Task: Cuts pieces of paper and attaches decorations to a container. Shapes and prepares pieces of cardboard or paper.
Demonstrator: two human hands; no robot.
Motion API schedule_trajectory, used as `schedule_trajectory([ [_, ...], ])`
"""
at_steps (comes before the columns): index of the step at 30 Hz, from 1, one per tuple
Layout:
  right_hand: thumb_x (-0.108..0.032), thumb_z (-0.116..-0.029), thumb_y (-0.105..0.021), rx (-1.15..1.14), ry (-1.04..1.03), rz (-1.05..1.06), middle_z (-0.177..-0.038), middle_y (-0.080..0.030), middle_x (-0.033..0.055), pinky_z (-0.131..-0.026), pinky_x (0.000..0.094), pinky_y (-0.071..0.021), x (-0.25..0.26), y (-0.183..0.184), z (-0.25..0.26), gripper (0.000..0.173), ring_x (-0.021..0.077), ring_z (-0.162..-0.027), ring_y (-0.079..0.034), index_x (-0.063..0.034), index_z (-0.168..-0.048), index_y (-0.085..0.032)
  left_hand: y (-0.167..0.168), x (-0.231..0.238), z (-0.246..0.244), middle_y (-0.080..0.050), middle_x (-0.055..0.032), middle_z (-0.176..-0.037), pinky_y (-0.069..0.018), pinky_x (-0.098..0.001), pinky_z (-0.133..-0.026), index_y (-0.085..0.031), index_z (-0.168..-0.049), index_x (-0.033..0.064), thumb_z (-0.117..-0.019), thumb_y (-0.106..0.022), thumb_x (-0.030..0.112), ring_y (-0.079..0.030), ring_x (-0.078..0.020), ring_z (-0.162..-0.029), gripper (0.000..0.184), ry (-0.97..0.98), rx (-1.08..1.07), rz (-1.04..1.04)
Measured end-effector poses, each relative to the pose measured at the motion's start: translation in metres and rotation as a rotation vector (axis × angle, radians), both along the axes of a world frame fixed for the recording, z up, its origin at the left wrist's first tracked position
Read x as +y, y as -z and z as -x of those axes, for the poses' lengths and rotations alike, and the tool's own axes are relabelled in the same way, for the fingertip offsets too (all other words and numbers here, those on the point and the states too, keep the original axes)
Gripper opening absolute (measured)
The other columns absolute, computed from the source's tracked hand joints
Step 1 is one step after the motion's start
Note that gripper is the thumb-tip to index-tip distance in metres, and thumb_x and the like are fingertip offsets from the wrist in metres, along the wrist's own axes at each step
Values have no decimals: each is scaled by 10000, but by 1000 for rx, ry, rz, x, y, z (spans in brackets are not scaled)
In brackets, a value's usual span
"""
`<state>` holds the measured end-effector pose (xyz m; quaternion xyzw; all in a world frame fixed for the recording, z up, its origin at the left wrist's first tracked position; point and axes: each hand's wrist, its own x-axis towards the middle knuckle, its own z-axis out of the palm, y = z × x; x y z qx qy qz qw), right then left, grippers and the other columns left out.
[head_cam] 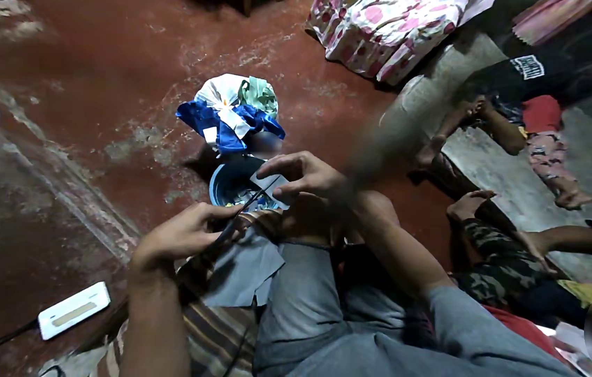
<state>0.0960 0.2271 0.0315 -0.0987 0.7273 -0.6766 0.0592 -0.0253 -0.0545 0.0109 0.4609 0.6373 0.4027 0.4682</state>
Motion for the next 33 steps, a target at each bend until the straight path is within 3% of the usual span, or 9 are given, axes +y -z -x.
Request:
schedule_trajectory([
  [7, 80, -827, -744, -17, -33, 33, -1230, -674, 152, -888, 324, -585, 2, 1, 4, 380, 169, -1046, -669, 71, -1201, -677, 7, 7, -5, -743, 51, -1082, -579, -203, -831, -643, -1373, 111, -937, -686, 202, -691, -14, -925, 447, -3, -7, -68],
  [10, 99, -818, -726, -64, -15, 71, -1213, -688, 129, -796, 294, -598, 0, 3, 2, 393, 132, -935, -684, 52, -1205, -680, 8, 12, -7, -731, 60, -1016, -566, -181, -773, -652, -1353, 100, -937, -685, 199, -665, 13, -848, 429, 2, -15, -66],
  [13, 115, -784, -693, -115, 34, 117, -1141, -713, 108, -608, 239, -554, -6, 2, -3, 408, 89, -726, -636, 32, -1184, -697, 10, 14, -8, -716, 57, -968, -539, -162, -694, -654, -1348, 110, -945, -671, 219, -628, 27, -760, 418, 9, -26, -66],
  [14, 121, -786, -686, -127, 37, 133, -1130, -714, 112, -598, 239, -557, -6, 1, -4, 409, 93, -716, -641, 34, -1185, -694, 10, 14, -8, -715, 58, -967, -534, -156, -686, -654, -1351, 112, -948, -673, 218, -623, 30, -753, 418, 10, -35, -69],
  [20, 135, -785, -682, -159, 48, 137, -1147, -698, 126, -629, 255, -577, -6, -4, -5, 423, 113, -748, -652, 37, -1197, -688, 13, 10, -5, -747, 25, -1078, -577, -197, -803, -670, -1340, 96, -941, -704, 213, -691, -25, -906, 417, 10, -80, -88],
  [22, 132, -775, -688, -157, 49, 118, -1140, -702, 117, -584, 238, -548, -7, -4, -5, 430, 94, -697, -620, 29, -1193, -695, 11, 12, -6, -742, 31, -1049, -567, -186, -779, -675, -1327, 98, -942, -707, 221, -678, -10, -870, 406, 16, -66, -75],
  [25, 108, -784, -703, -127, -2, 118, -1176, -704, 110, -670, 251, -577, -2, 3, 1, 436, 92, -802, -668, 32, -1213, -683, 9, 16, -9, -712, 71, -982, -544, -149, -740, -665, -1317, 85, -948, -678, 208, -634, 48, -810, 389, 34, -25, -96],
  [30, 115, -788, -727, -149, -2, 142, -1183, -694, 115, -598, 240, -556, 1, 1, 4, 436, 84, -712, -631, 27, -1213, -685, 9, 12, -6, -740, 64, -975, -562, -165, -726, -725, -1244, 122, -920, -724, 162, -663, 12, -801, 327, 7, -91, -109],
  [33, 96, -782, -712, -143, -26, 137, -1175, -698, 123, -653, 267, -572, 1, 4, 6, 450, 108, -782, -657, 35, -1226, -673, 9, 14, -7, -715, 54, -987, -549, -169, -744, -643, -1362, 94, -941, -694, 199, -641, 22, -811, 437, 19, -30, -51],
])
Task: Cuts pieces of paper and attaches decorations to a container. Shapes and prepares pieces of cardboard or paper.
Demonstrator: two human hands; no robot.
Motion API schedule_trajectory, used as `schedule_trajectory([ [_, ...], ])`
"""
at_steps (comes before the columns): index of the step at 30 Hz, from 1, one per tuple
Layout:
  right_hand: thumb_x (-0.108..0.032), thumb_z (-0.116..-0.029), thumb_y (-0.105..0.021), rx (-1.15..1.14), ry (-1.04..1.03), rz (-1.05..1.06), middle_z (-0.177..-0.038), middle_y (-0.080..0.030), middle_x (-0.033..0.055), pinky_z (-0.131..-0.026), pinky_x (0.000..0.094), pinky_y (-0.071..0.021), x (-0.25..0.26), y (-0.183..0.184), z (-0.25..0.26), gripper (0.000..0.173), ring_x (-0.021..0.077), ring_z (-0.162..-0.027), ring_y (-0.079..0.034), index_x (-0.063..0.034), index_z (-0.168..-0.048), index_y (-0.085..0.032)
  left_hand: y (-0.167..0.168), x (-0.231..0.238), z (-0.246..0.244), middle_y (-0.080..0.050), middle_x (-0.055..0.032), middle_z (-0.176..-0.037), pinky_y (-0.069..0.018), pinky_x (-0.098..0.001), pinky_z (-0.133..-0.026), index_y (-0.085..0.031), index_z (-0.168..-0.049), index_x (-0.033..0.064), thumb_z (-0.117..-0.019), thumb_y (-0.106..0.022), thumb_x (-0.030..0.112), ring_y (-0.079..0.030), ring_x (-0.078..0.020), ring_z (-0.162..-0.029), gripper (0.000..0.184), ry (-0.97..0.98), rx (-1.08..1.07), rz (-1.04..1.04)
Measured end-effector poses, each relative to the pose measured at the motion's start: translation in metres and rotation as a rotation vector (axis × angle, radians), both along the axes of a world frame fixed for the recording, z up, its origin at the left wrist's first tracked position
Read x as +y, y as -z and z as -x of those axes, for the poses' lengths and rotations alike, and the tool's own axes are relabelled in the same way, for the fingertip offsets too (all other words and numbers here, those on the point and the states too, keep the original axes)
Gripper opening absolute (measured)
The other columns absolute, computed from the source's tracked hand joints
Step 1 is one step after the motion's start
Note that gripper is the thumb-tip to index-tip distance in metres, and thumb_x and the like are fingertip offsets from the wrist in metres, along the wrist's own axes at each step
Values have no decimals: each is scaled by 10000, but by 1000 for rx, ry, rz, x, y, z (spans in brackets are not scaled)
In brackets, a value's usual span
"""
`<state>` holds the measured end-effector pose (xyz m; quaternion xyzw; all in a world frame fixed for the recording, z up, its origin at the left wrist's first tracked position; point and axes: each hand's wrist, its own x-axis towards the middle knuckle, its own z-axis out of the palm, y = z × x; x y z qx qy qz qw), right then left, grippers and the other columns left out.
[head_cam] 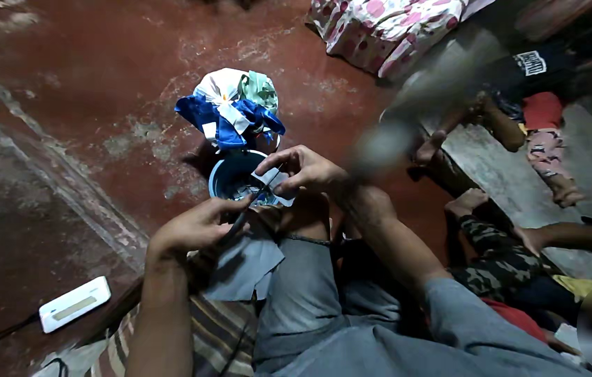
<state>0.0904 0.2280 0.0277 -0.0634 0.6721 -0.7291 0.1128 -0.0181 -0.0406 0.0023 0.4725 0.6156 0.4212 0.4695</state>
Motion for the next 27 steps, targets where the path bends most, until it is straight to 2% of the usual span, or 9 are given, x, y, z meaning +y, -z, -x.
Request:
schedule_trajectory([
  [3, 94, -782, -723, 12, -7, -7, -1179, -699, 124, -654, 263, -574, 1, -1, 0, 445, 108, -795, -666, 33, -1221, -679, 4, -2, 2, -725, 50, -997, -559, -177, -749, -649, -1358, 108, -953, -675, 223, -654, 15, -826, 422, 19, 18, -13],
  [7, 94, -768, -742, 46, 25, -55, -1175, -705, 109, -700, 248, -565, 5, -4, -1, 438, 92, -844, -659, 36, -1199, -691, 1, -6, 4, -734, 46, -1096, -570, -185, -790, -651, -1367, 116, -955, -681, 217, -677, -6, -897, 425, 39, 10, 2],
  [10, 108, -762, -747, 50, 18, -70, -1186, -702, 123, -773, 282, -580, 5, -2, 0, 447, 124, -921, -674, 44, -1201, -690, 0, -4, 4, -733, 45, -1073, -568, -183, -774, -661, -1344, 110, -951, -672, 197, -674, -4, -881, 403, 42, 23, 21],
  [14, 128, -759, -738, 43, 26, -56, -1169, -703, 128, -763, 279, -588, 3, -5, -1, 448, 125, -897, -679, 50, -1198, -688, 4, -2, 3, -738, 33, -1031, -569, -196, -749, -676, -1327, 108, -945, -685, 192, -674, -18, -848, 391, 31, 18, -8],
  [16, 108, -759, -747, 48, 25, -54, -1173, -702, 133, -791, 292, -590, 4, -4, 0, 449, 136, -921, -682, 51, -1201, -688, 6, -3, 4, -748, 20, -1048, -580, -207, -779, -676, -1335, 104, -940, -698, 168, -691, -33, -871, 400, 24, -7, -9],
  [19, 92, -757, -758, 41, 21, -37, -1173, -702, 139, -826, 311, -594, 5, -4, -1, 451, 152, -957, -687, 55, -1200, -684, 5, -4, 3, -755, 35, -1019, -571, -179, -743, -694, -1315, 112, -921, -724, 164, -681, -2, -822, 399, 3, 2, -3],
  [23, 64, -760, -755, 26, -14, -50, -1168, -704, 131, -800, 311, -600, 2, -1, -1, 437, 149, -942, -693, 41, -1192, -690, 3, 0, 2, -742, 47, -976, -561, -176, -729, -700, -1290, 112, -934, -713, 162, -665, 6, -797, 359, 20, 12, 5],
  [26, 83, -764, -763, 10, -12, -24, -1134, -704, 139, -738, 305, -607, 2, -1, -1, 448, 153, -868, -692, 44, -1203, -682, 4, -2, 2, -750, 55, -976, -563, -173, -714, -708, -1296, 126, -920, -728, 180, -666, 9, -783, 381, -10, 15, -16],
  [27, 95, -757, -760, -4, 5, -34, -1119, -709, 135, -713, 298, -602, 1, -5, -2, 452, 146, -836, -688, 39, -1199, -687, 3, -1, 1, -747, 66, -1007, -561, -166, -739, -700, -1303, 129, -921, -724, 191, -666, 18, -814, 388, -5, 13, -17],
])
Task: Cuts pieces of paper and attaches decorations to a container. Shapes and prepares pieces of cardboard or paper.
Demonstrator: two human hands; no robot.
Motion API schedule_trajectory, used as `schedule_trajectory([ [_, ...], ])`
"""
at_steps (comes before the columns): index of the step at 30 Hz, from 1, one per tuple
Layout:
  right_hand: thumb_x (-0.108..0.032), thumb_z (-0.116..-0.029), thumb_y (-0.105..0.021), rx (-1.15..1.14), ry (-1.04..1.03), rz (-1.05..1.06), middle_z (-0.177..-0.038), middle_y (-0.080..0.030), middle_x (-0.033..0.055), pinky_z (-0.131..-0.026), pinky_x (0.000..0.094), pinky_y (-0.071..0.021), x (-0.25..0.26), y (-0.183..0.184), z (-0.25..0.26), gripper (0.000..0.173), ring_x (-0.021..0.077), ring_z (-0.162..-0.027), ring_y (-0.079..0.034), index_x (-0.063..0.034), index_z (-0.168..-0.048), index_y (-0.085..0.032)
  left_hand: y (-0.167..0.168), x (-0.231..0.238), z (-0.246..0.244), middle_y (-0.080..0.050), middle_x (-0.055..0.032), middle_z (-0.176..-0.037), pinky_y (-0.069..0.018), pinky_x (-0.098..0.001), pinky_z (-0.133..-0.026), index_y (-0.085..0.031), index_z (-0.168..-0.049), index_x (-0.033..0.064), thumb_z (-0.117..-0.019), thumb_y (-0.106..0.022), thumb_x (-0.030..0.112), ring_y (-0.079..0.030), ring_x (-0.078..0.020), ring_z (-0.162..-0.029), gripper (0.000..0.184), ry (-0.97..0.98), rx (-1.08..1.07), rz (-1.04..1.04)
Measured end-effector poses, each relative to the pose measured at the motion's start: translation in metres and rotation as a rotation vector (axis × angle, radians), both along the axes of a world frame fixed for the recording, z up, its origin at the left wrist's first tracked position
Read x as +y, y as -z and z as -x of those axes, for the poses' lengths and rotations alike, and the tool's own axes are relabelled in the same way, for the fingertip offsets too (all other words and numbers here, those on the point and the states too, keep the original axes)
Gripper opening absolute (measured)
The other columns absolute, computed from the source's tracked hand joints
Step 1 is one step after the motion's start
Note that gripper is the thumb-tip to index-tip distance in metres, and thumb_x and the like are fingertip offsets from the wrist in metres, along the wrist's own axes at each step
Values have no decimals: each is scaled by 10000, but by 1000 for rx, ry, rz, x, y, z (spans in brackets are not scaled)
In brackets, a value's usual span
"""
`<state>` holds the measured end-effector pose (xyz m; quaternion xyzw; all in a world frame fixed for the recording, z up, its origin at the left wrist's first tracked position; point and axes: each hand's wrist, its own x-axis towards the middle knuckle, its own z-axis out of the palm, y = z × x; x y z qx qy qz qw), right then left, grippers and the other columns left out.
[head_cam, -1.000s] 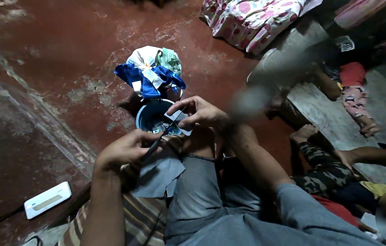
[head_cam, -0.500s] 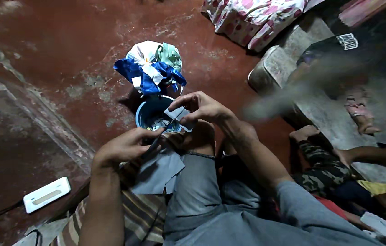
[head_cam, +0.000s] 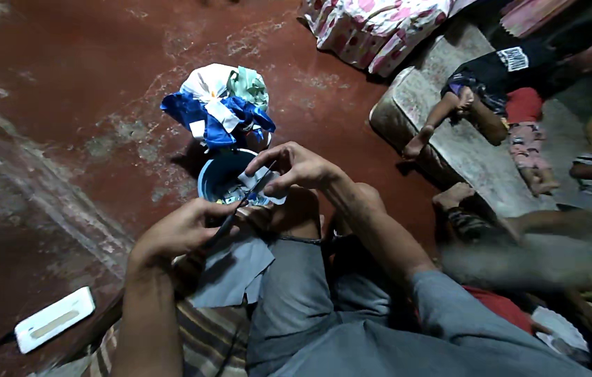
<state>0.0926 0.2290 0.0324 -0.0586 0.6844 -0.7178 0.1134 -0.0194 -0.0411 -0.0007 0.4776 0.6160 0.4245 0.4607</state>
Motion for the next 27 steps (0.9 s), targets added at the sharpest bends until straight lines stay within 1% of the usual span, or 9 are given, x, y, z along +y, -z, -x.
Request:
schedule_trajectory([
  [2, 109, -756, -727, -30, 27, -16, -1094, -715, 114, -676, 271, -578, -5, -8, -6, 439, 118, -782, -664, 27, -1186, -692, 2, 5, -2, -741, 70, -1063, -562, -167, -794, -697, -1287, 121, -921, -723, 209, -671, 25, -878, 377, 15, -33, -23],
  [6, 33, -764, -750, 27, -66, 80, -1065, -718, 104, -651, 239, -552, 0, 10, 3, 459, 76, -748, -644, 40, -1217, -671, 4, 6, -5, -745, 97, -1033, -562, -148, -774, -703, -1292, 133, -910, -752, 223, -668, 46, -848, 395, -15, -48, -75],
  [9, 62, -768, -742, 30, -88, 92, -1089, -724, 110, -669, 238, -568, -1, 12, 4, 444, 82, -774, -665, 48, -1207, -680, 5, 12, -8, -734, 88, -938, -559, -169, -721, -751, -1118, 135, -915, -739, 214, -661, 22, -796, 219, -13, -53, -78],
  [12, 64, -768, -740, 9, -110, 82, -1065, -728, 103, -634, 223, -552, -6, 17, 5, 438, 69, -738, -648, 53, -1202, -679, 4, 11, -9, -766, -27, -1094, -617, -279, -857, -718, -1274, 109, -933, -731, 158, -738, -136, -972, 345, -25, -179, -118],
  [15, 94, -784, -716, -98, -87, -78, -1008, -720, 92, -683, 249, -566, -5, 10, 12, 377, 90, -758, -649, 21, -1154, -701, 1, 7, -5, -755, -7, -1115, -601, -231, -822, -641, -1385, 119, -931, -736, 233, -721, -96, -956, 478, -74, -171, -189],
  [19, 88, -843, -735, -217, -248, -351, -921, -707, 126, -669, 341, -581, 35, 88, 67, 320, 149, -702, -645, 29, -1157, -712, -2, 1, 3, -761, -66, -1036, -623, -302, -745, -618, -1395, 87, -915, -732, 296, -732, -180, -874, 536, -314, -158, -264],
  [23, 151, -824, -718, -344, -337, -604, -1151, -666, 217, -807, 466, -585, 49, 177, 84, 513, 287, -921, -679, 36, -1315, -621, 7, 11, 5, -766, -109, -1028, -621, -330, -805, -579, -1414, 59, -973, -640, 111, -750, -209, -898, 449, -591, -248, -176],
  [25, 102, -788, -772, -290, -369, -841, -1249, -665, 232, -985, 579, -498, 47, 187, 88, 562, 375, -1129, -648, -8, -1325, -649, 9, 14, 5, -769, -106, -1020, -618, -309, -778, -580, -1409, 51, -987, -629, 66, -752, -190, -877, 425, -683, -258, -103],
  [27, 39, -798, -795, -222, -264, -884, -1182, -686, 242, -1004, 612, -479, 49, 181, 89, 502, 397, -1113, -652, 7, -1283, -668, 10, 14, 4, -764, -96, -1018, -621, -312, -794, -587, -1385, 48, -985, -638, 54, -751, -182, -887, 403, -711, -254, -60],
])
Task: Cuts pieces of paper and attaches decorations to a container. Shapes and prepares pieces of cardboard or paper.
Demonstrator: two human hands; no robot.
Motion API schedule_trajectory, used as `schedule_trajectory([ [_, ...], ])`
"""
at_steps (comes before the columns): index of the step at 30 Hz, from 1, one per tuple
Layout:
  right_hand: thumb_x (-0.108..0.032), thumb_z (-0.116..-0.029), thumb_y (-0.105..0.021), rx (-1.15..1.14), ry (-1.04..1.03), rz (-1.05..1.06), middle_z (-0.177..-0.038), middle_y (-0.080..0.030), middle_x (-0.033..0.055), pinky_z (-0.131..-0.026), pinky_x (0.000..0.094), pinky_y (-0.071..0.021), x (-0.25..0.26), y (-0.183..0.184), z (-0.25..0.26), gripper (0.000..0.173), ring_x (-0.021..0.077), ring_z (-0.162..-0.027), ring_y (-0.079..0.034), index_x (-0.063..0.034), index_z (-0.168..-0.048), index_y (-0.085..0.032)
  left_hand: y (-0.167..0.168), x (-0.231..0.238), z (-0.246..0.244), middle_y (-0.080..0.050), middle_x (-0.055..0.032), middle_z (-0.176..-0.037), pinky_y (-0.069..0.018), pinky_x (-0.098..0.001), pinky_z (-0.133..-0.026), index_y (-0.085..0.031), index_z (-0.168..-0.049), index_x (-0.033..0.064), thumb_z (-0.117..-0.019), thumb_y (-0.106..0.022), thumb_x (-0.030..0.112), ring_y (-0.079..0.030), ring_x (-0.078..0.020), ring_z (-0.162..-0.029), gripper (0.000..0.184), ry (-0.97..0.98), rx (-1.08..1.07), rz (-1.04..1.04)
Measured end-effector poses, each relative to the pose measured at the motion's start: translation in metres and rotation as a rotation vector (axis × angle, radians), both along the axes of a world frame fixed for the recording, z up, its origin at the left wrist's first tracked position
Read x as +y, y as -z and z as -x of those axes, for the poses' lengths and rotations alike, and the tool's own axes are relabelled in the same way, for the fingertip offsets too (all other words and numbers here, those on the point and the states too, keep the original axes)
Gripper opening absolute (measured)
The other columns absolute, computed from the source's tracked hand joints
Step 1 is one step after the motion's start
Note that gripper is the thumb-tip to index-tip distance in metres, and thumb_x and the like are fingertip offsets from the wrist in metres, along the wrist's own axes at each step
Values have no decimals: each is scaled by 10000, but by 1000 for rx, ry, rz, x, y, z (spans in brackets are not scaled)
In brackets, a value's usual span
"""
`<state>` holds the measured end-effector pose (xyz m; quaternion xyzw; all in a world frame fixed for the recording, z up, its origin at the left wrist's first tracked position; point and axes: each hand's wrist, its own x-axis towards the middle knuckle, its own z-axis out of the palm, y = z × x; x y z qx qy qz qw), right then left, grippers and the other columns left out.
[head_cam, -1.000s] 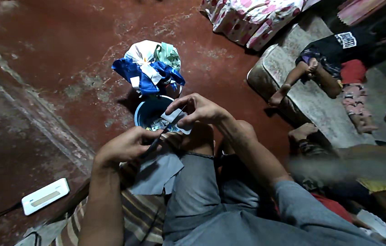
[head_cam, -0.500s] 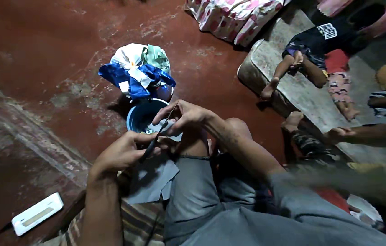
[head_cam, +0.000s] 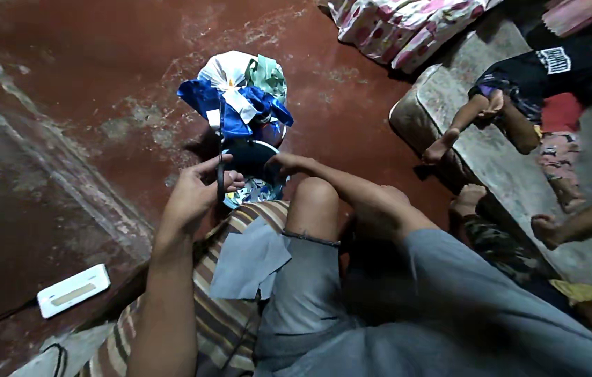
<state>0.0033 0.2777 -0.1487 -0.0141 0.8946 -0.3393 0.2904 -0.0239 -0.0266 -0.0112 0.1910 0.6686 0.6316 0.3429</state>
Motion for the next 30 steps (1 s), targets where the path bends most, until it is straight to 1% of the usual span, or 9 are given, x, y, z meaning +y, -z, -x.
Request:
schedule_trajectory([
  [3, -8, -844, -783, 175, 176, 284, -1045, -709, 175, -862, 438, -575, 3, -43, -1, 409, 240, -910, -686, 45, -1233, -667, 2, 5, -7, -752, -63, -965, -630, -309, -761, -628, -1273, 76, -953, -693, 57, -745, -160, -835, 328, -46, 38, 11],
  [5, 33, -836, -750, 260, 172, 572, -1074, -678, 149, -802, 349, -588, -12, -97, -8, 467, 172, -888, -665, 54, -1282, -612, -2, 9, -16, -735, -45, -963, -621, -299, -708, -630, -1256, 117, -935, -737, 118, -728, -136, -789, 338, -80, 86, 67],
  [9, 46, -826, -766, 497, 68, 692, -1179, -638, 173, -832, 353, -625, -56, -160, -40, 537, 196, -963, -689, 59, -1326, -572, -8, 12, -27, -721, -17, -956, -584, -256, -632, -643, -1256, 160, -889, -764, 106, -677, -95, -724, 391, -29, 108, -12],
  [12, -32, -834, -794, 683, 82, 582, -1193, -614, 183, -791, 308, -612, -68, -161, -56, 493, 166, -924, -670, 56, -1285, -617, -11, 12, -30, -692, -9, -914, -537, -217, -541, -649, -1212, 160, -815, -757, 9, -623, -73, -653, 438, -16, 126, -96],
  [15, -58, -832, -810, 658, 99, 564, -1177, -617, 176, -784, 306, -613, -67, -163, -67, 566, 162, -918, -673, 54, -1337, -579, -11, 12, -28, -692, 0, -848, -506, -192, -492, -655, -1174, 159, -830, -770, 25, -605, -57, -603, 387, -22, 126, -122],
  [20, -35, -825, -809, 648, 221, 590, -1184, -630, 153, -802, 318, -619, -62, -159, -76, 569, 166, -937, -678, 29, -1343, -582, -14, 8, -22, -748, -52, -981, -612, -278, -726, -626, -1259, 110, -941, -696, 63, -726, -138, -817, 329, 48, 72, -95],
  [23, -23, -822, -807, 653, 195, 612, -1230, -613, 161, -808, 299, -619, -64, -158, -79, 528, 151, -945, -679, 45, -1304, -603, -11, 14, -29, -708, -14, -931, -563, -224, -603, -656, -1210, 159, -872, -759, 47, -660, -84, -715, 371, 53, 125, -79],
  [27, 25, -811, -794, 637, 229, 597, -1199, -614, 144, -745, 282, -616, -72, -168, -87, 512, 146, -866, -669, 30, -1291, -617, -8, 17, -31, -679, -16, -847, -549, -218, -566, -653, -1166, 136, -841, -752, -1, -628, -79, -650, 366, 48, 78, -145],
  [30, 27, -863, -740, 492, 329, 687, -1157, -627, 120, -740, 301, -621, -77, -174, -94, 493, 154, -847, -673, 10, -1330, -580, -12, 11, -30, -659, -11, -825, -521, -216, -528, -659, -1150, 156, -841, -744, 21, -600, -84, -618, 348, 4, 126, -137],
])
